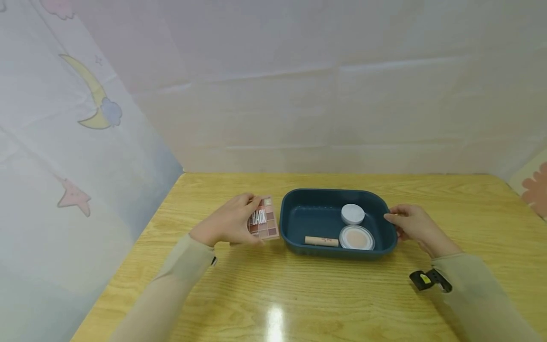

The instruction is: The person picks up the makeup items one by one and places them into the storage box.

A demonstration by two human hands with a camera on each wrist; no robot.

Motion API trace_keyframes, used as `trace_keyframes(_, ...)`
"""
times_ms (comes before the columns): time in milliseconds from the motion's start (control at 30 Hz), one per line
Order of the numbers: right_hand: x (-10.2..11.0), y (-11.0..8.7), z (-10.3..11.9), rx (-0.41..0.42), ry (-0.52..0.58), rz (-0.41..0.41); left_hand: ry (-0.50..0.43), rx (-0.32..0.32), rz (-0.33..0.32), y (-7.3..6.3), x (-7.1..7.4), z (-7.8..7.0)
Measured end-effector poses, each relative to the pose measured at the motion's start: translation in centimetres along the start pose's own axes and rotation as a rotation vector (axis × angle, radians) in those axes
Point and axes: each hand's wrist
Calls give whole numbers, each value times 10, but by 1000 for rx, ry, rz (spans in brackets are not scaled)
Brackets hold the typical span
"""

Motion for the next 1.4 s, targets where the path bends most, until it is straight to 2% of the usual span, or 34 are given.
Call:
trace_keyframes(467, 2, -1, 0, -3, 1, 1, 21, -5, 41, 9, 5, -10)
trace_keyframes(1067, 1, -1, 0, 0, -10, -5, 62, -32, 69, 28, 6, -21)
trace_keyframes(1400, 0, 0, 0, -2, -8, -11, 76, -41, 97, 33, 7, -29)
Point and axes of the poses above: each hand's wrist, its own y-axis towards the middle knuckle, its own x-axis out of the back of the hand, z = x × y, and after that the axes turned 1 degree about x, right-handed
